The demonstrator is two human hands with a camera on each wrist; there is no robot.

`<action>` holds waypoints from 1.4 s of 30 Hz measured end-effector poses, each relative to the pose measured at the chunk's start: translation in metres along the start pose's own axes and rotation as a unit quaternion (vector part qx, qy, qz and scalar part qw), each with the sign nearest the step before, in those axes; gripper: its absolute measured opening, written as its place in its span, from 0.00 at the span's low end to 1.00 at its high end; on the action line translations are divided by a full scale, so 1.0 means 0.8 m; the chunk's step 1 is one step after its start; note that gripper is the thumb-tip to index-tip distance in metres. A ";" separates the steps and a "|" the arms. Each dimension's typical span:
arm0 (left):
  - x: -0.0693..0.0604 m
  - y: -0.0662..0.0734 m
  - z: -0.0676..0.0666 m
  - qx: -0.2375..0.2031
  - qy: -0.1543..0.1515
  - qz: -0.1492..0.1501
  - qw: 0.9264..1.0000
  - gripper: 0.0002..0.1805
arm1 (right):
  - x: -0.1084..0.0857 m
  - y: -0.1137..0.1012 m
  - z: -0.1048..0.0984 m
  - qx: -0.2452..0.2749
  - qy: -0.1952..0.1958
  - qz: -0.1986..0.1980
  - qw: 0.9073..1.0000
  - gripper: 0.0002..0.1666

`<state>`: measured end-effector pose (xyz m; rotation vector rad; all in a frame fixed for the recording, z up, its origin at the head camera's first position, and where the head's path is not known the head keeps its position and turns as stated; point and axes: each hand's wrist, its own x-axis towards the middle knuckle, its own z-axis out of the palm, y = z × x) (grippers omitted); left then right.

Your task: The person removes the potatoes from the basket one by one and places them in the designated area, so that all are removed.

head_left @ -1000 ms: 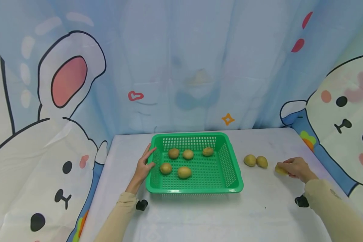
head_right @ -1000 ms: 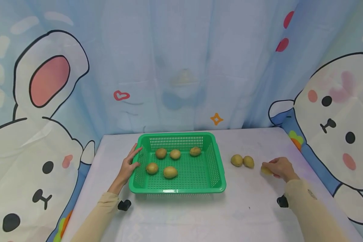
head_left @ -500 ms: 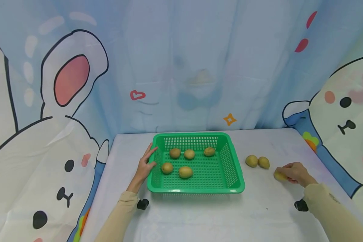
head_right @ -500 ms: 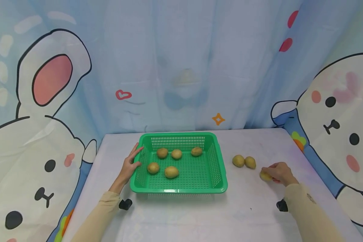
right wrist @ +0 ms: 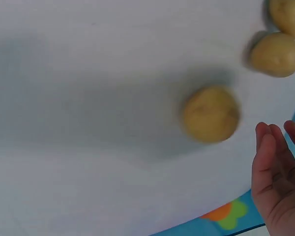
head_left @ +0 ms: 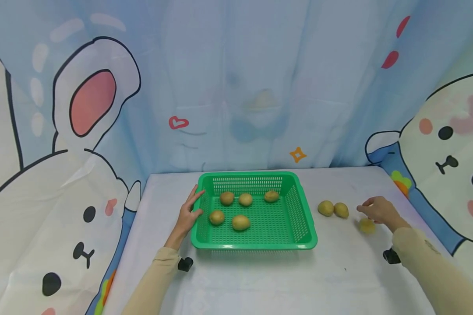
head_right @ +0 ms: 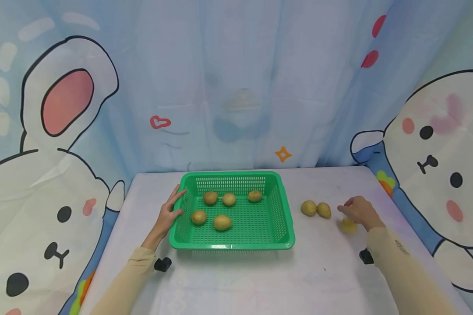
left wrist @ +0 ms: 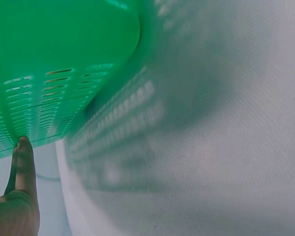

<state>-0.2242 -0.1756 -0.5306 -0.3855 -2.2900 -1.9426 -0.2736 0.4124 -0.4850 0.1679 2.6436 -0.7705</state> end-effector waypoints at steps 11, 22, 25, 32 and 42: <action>-0.002 0.014 -0.004 0.003 -0.001 0.000 1.000 0.34 | 0.018 -0.122 0.021 -0.022 0.001 -0.142 0.990 0.26; -0.001 0.013 -0.006 0.009 -0.004 -0.004 1.000 0.34 | 0.009 -0.256 0.053 -0.020 0.002 -0.295 0.955 0.21; -0.002 0.014 -0.006 0.005 -0.006 -0.001 1.000 0.34 | 0.014 -0.277 0.065 -0.021 -0.029 -0.303 0.952 0.21; -0.002 0.012 -0.003 0.001 -0.010 0.007 1.000 0.34 | 0.025 -0.296 0.092 -0.047 -0.088 -0.248 0.963 0.25; -0.002 0.012 -0.001 0.003 -0.010 -0.001 1.000 0.34 | 0.045 -0.296 0.119 -0.059 -0.118 -0.178 0.975 0.28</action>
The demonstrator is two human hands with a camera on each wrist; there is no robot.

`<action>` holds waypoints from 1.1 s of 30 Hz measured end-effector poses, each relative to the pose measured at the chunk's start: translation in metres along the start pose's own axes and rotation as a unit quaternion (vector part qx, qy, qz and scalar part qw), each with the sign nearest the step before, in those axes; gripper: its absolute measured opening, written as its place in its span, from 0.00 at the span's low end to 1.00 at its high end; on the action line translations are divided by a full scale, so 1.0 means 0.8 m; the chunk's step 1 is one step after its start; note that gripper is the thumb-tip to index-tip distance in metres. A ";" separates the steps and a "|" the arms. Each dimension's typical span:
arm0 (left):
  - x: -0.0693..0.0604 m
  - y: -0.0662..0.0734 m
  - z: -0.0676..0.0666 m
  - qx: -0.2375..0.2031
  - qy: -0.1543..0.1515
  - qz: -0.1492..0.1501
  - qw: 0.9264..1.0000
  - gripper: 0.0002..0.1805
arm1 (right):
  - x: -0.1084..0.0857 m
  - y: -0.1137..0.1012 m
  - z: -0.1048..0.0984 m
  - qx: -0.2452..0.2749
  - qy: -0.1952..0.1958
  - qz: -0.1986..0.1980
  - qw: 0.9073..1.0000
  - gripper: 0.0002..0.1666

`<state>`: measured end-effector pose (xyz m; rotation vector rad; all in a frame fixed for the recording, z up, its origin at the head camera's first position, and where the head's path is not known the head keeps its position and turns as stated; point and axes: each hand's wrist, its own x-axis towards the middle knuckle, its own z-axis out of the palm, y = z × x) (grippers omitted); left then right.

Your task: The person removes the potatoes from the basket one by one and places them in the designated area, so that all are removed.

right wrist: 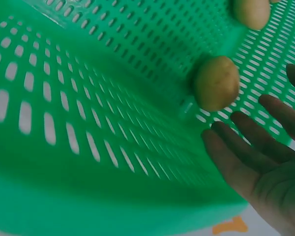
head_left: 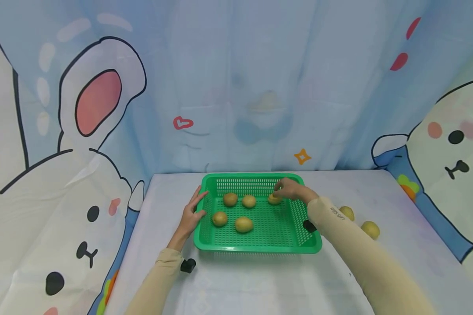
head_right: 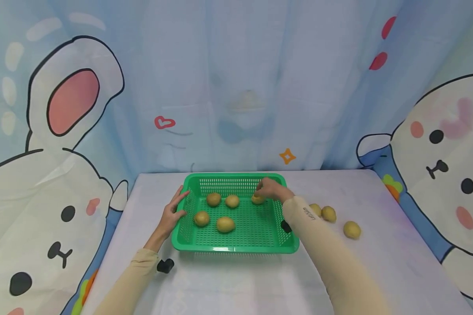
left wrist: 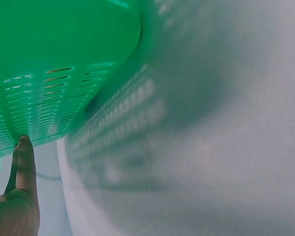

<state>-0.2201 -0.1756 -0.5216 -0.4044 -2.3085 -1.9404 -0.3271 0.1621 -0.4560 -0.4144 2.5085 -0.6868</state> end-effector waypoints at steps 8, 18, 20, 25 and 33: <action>0.000 0.000 -0.002 -0.006 0.000 0.002 1.000 0.34 | 0.015 0.000 0.020 -0.010 0.028 0.015 0.999 0.27; 0.003 0.000 -0.002 0.001 0.002 0.006 1.000 0.34 | 0.028 0.015 0.027 0.005 0.078 0.042 0.996 0.21; 0.002 0.001 -0.001 0.002 0.000 0.001 1.000 0.34 | 0.028 0.019 0.028 0.015 0.092 0.041 0.995 0.19; 0.001 0.000 -0.002 0.000 -0.003 0.002 1.000 0.34 | 0.029 0.022 0.033 0.040 0.126 0.038 0.990 0.19; 0.002 -0.003 -0.001 -0.002 -0.003 0.007 1.000 0.34 | 0.039 0.031 0.045 0.065 0.181 0.052 0.980 0.21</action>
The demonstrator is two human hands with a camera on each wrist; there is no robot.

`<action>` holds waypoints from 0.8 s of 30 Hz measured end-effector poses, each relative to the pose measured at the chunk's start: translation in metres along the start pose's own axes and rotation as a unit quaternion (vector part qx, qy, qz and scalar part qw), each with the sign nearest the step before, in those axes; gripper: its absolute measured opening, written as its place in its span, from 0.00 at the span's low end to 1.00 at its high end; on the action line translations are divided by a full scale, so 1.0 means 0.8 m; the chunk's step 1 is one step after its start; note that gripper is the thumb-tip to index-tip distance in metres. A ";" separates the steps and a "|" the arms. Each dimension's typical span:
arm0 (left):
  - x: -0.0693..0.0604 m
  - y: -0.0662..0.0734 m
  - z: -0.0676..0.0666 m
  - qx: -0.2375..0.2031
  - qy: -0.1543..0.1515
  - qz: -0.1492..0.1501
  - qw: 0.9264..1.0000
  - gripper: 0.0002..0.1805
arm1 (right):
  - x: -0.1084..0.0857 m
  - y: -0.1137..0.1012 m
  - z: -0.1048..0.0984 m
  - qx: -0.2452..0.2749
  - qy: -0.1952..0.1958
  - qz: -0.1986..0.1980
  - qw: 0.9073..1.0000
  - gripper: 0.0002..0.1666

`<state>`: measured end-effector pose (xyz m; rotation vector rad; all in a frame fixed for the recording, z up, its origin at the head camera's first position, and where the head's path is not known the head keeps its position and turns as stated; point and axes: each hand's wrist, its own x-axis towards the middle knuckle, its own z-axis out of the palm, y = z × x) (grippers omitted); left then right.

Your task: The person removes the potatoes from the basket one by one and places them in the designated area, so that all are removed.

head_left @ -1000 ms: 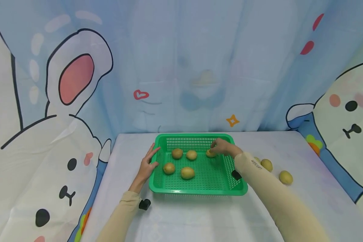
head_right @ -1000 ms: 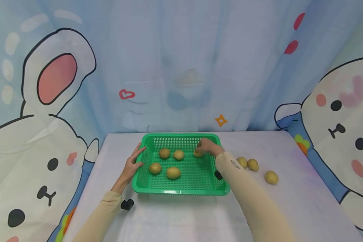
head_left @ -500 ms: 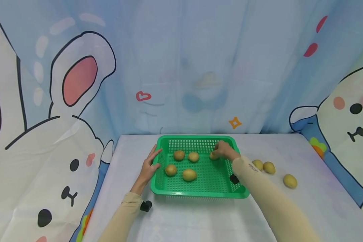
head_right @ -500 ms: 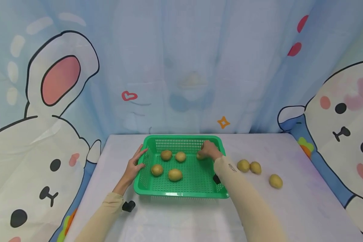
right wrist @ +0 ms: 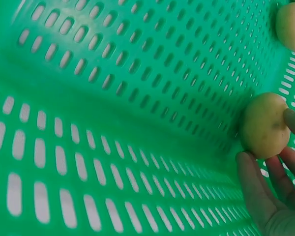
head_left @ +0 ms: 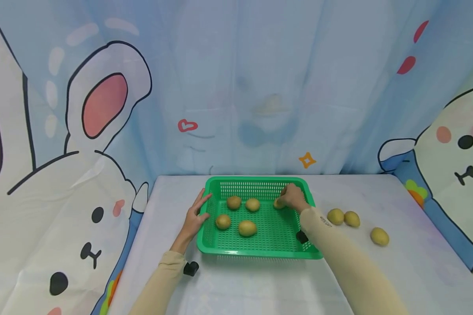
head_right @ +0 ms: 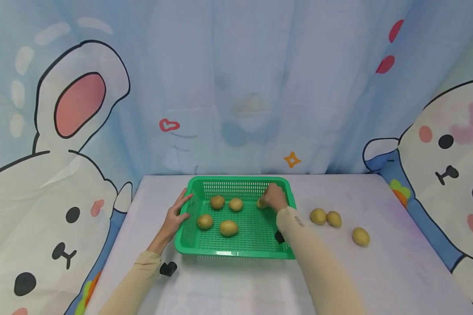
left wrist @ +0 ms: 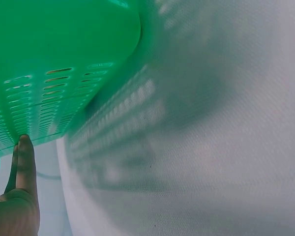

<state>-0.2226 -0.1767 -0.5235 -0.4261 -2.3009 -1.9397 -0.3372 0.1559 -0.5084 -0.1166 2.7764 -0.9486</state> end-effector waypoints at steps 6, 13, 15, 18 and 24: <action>0.000 -0.002 0.000 -0.002 0.000 -0.001 1.000 0.33 | 0.002 0.004 0.006 0.006 -0.002 0.014 1.000 0.15; 0.000 -0.002 0.001 -0.006 0.000 0.001 1.000 0.33 | -0.005 0.002 0.005 0.052 -0.022 0.029 0.998 0.22; -0.001 -0.002 0.001 -0.005 0.000 0.001 1.000 0.34 | -0.006 0.002 0.006 0.064 -0.016 0.034 0.997 0.20; 0.000 -0.001 0.001 -0.002 0.000 0.002 1.000 0.34 | -0.007 0.002 0.006 0.075 -0.007 0.039 0.996 0.14; 0.000 0.001 0.001 0.001 0.001 0.004 1.000 0.34 | -0.011 0.003 0.002 0.081 -0.016 0.029 0.996 0.13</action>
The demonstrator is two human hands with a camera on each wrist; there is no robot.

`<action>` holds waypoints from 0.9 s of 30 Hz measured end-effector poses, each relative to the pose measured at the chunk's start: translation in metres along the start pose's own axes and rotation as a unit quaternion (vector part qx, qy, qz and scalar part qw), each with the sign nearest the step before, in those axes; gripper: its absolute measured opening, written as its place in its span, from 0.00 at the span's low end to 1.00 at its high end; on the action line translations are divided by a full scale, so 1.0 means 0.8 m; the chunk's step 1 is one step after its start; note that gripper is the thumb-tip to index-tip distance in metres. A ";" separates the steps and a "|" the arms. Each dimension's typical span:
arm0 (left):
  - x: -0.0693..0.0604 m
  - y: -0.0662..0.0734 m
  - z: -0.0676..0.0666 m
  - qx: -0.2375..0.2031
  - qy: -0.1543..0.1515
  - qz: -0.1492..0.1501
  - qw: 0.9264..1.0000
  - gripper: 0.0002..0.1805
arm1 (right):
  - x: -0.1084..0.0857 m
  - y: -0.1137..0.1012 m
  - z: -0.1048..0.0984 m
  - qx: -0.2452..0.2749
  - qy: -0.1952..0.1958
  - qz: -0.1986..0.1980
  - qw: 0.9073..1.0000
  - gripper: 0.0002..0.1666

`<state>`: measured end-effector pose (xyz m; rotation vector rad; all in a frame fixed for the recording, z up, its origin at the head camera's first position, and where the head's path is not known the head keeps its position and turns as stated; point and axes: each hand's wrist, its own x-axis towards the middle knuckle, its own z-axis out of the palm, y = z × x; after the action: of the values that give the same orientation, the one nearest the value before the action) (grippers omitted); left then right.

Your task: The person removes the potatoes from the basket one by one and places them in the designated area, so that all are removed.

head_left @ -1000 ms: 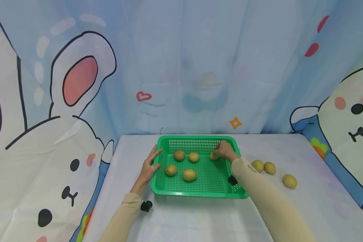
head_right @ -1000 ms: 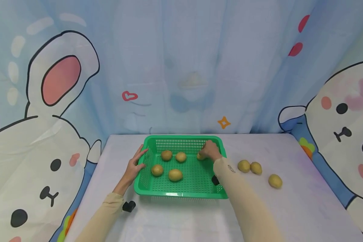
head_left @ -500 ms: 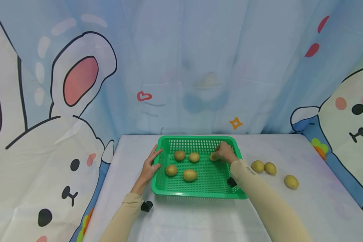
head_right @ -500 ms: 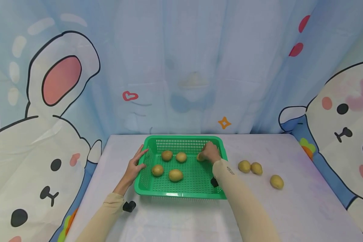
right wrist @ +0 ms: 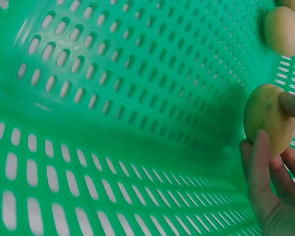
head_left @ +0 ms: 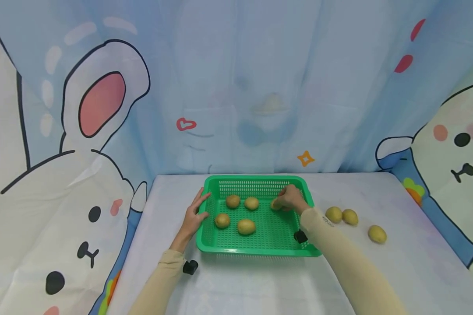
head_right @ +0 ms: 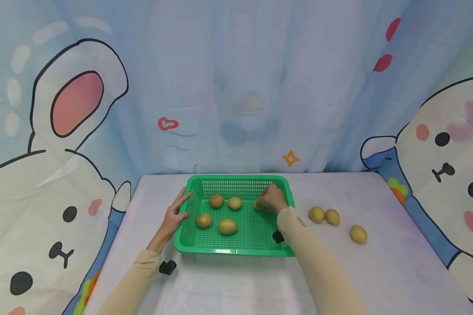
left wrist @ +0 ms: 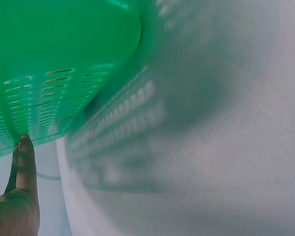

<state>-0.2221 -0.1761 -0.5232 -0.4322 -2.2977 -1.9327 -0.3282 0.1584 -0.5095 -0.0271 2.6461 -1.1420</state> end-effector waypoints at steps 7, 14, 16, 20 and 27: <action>-0.001 0.002 0.001 -0.002 0.006 -0.008 1.000 0.34 | -0.013 -0.019 -0.024 0.000 -0.029 -0.040 0.999 0.19; -0.002 0.003 0.000 -0.002 0.002 -0.002 1.000 0.34 | -0.034 -0.036 -0.064 -0.030 -0.057 -0.066 0.996 0.27; -0.002 0.004 0.000 -0.001 0.003 -0.002 1.000 0.34 | -0.041 -0.037 -0.077 -0.037 -0.060 -0.067 0.995 0.29; -0.003 0.005 0.001 -0.005 0.001 -0.008 1.000 0.34 | -0.054 -0.029 -0.104 -0.049 -0.061 -0.075 0.994 0.30; -0.004 0.005 0.002 -0.007 0.002 -0.012 1.000 0.34 | -0.073 0.005 -0.148 -0.058 -0.069 -0.079 0.993 0.28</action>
<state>-0.2174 -0.1746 -0.5205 -0.4030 -2.3002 -1.9596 -0.3003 0.2528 -0.4213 -0.3313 2.6195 -0.9910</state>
